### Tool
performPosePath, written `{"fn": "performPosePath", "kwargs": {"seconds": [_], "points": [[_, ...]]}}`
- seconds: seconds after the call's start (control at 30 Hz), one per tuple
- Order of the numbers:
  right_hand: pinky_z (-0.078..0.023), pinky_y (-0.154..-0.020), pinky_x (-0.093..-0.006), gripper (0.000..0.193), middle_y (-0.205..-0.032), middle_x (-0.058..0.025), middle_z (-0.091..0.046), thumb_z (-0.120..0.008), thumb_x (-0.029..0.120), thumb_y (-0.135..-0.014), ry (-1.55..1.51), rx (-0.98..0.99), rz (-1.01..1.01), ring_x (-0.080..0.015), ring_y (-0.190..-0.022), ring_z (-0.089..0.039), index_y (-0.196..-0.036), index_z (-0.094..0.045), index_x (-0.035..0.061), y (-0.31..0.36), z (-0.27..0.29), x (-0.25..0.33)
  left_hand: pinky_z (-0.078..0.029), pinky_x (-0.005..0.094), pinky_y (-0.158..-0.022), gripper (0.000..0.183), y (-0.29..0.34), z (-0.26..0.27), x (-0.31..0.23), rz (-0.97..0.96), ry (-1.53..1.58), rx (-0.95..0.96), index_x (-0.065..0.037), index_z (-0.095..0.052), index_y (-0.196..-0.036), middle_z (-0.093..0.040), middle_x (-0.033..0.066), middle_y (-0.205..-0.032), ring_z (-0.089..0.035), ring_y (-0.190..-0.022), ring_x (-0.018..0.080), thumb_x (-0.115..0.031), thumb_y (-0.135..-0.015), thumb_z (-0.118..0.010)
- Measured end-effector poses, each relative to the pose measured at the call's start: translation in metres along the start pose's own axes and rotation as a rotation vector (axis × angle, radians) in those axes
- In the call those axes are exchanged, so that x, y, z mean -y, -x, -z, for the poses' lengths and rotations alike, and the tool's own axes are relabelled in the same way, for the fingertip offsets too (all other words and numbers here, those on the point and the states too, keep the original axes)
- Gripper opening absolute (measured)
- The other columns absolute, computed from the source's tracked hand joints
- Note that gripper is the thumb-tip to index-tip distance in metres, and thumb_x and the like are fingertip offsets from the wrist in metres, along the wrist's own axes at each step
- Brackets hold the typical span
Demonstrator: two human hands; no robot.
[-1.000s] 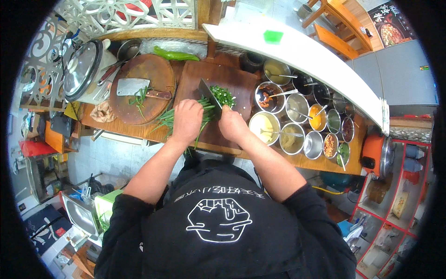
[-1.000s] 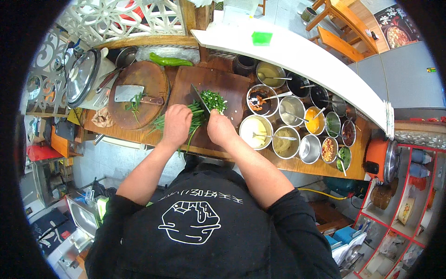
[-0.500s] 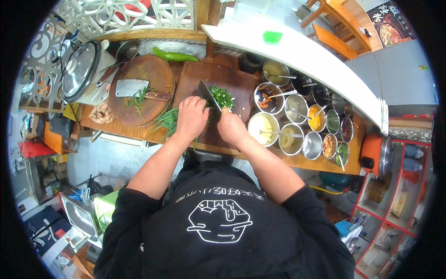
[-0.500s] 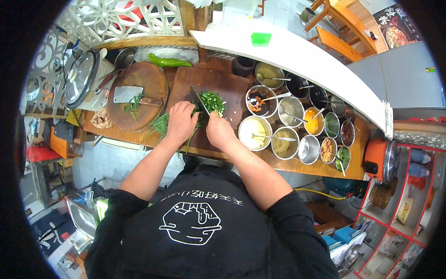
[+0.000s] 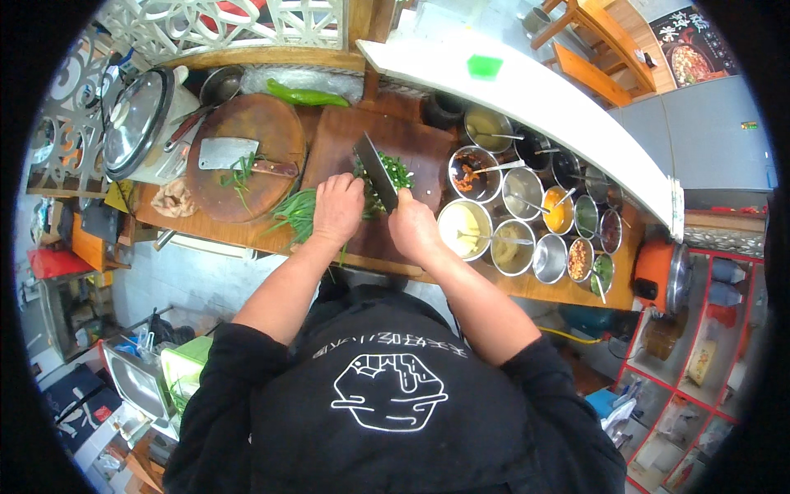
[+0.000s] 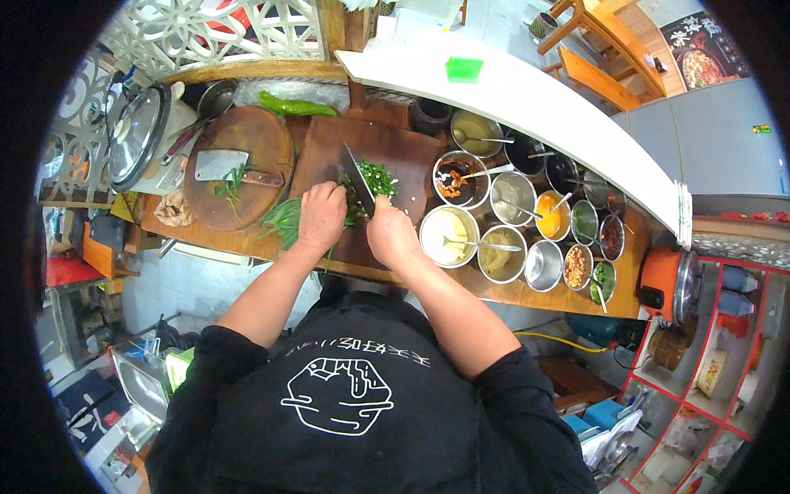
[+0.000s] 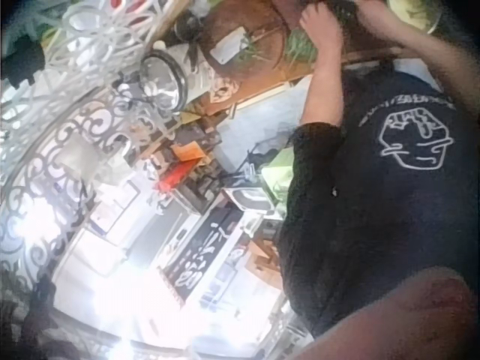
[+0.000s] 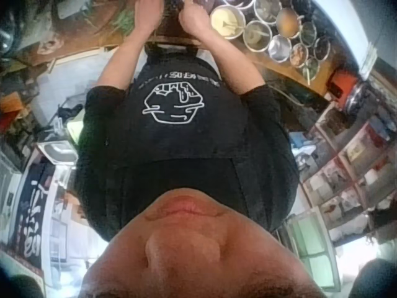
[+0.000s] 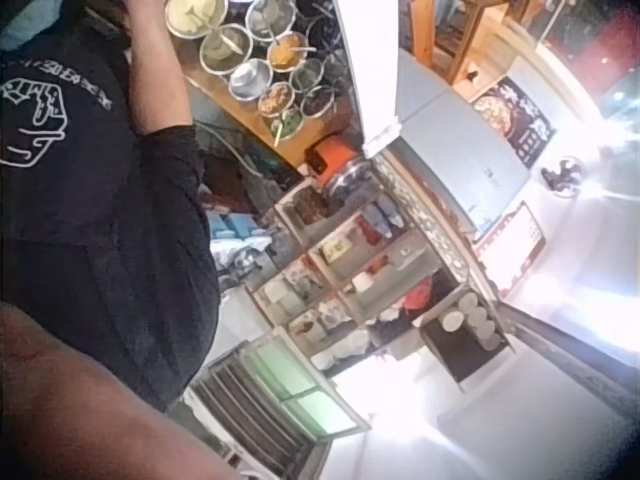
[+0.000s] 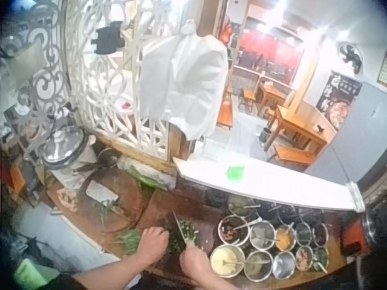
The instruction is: The person gathers a bunch of green onions, trims the ends, and finely chops them on a wooden cutting board using a cleaver. The chopped onions are then transferred into a small metal bowl.
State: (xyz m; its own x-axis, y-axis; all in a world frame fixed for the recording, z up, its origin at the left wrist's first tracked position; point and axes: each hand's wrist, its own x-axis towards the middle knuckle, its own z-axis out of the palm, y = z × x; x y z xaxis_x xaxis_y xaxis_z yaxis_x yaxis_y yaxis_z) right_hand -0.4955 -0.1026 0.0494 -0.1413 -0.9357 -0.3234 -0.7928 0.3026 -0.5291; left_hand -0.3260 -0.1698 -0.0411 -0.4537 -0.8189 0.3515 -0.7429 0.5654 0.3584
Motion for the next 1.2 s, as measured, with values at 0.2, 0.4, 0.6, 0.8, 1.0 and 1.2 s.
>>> {"fn": "performPosePath", "kwargs": {"seconds": [0.2,0.4,0.6,0.8,1.0,1.2], "points": [[-0.058,-0.088,-0.0608,0.014,-0.101,-0.036,-0.072,-0.052,0.002,-0.097,0.094,0.064,0.016,-0.0532,-0.099,-0.072,-0.109,-0.055,-0.0034,0.012,0.026,0.025,-0.047,0.0458,-0.095,0.024,0.004,-0.006,0.003,-0.018,-0.053,-0.016,-0.011,-0.07,-0.11,-0.066,0.0088,-0.112,-0.061,-0.112,0.0296,-0.016,-0.086,-0.069],[-0.058,-0.088,-0.0607,0.015,-0.103,-0.0349,-0.073,-0.047,0.003,-0.1,0.154,0.112,0.057,-0.0529,-0.099,-0.073,-0.11,-0.055,-0.0041,0.016,0.038,0.04,-0.047,0.0448,-0.093,0.024,0.006,-0.009,0.005,-0.019,-0.046,-0.013,-0.012,-0.07,-0.11,-0.067,0.008,-0.114,-0.061,-0.11,0.0288,-0.016,-0.086,-0.069],[-0.059,-0.087,-0.0595,0.015,-0.101,-0.035,-0.073,-0.046,0.003,-0.1,0.144,0.136,0.024,-0.0528,-0.098,-0.073,-0.11,-0.055,-0.0047,0.005,0.013,0.028,-0.048,0.0456,-0.092,0.023,0.004,-0.006,0.003,-0.015,-0.07,0.037,-0.012,-0.069,-0.106,-0.066,0.0076,-0.111,-0.061,-0.109,0.0288,-0.016,-0.084,-0.071],[-0.059,-0.085,-0.0605,0.015,-0.099,-0.0365,-0.072,-0.048,0.001,-0.097,0.11,0.071,0.029,-0.0537,-0.095,-0.073,-0.11,-0.053,-0.0047,0.0,-0.011,0.006,-0.048,0.0461,-0.093,0.022,0.003,-0.008,0.004,-0.026,-0.051,0.021,-0.012,-0.069,-0.105,-0.067,0.0077,-0.113,-0.061,-0.113,0.029,-0.016,-0.083,-0.071],[-0.059,-0.084,-0.0599,0.014,-0.099,-0.037,-0.072,-0.048,0.0,-0.096,0.148,0.124,0.105,-0.0536,-0.095,-0.073,-0.108,-0.053,-0.0053,0.006,0.035,0.034,-0.048,0.046,-0.096,0.022,0.007,-0.015,0.01,0.009,-0.025,0.003,-0.011,-0.069,-0.105,-0.068,0.0096,-0.118,-0.062,-0.114,0.0297,-0.017,-0.084,-0.071],[-0.059,-0.085,-0.0598,0.012,-0.1,-0.0371,-0.072,-0.047,0.0,-0.096,0.091,0.12,0.028,-0.0543,-0.094,-0.072,-0.105,-0.053,-0.0056,-0.001,-0.007,0.012,-0.048,0.0469,-0.097,0.025,0.005,-0.007,0.005,-0.017,0.002,0.045,-0.009,-0.067,-0.107,-0.067,0.0108,-0.117,-0.062,-0.115,0.0313,-0.015,-0.083,-0.072]]}}
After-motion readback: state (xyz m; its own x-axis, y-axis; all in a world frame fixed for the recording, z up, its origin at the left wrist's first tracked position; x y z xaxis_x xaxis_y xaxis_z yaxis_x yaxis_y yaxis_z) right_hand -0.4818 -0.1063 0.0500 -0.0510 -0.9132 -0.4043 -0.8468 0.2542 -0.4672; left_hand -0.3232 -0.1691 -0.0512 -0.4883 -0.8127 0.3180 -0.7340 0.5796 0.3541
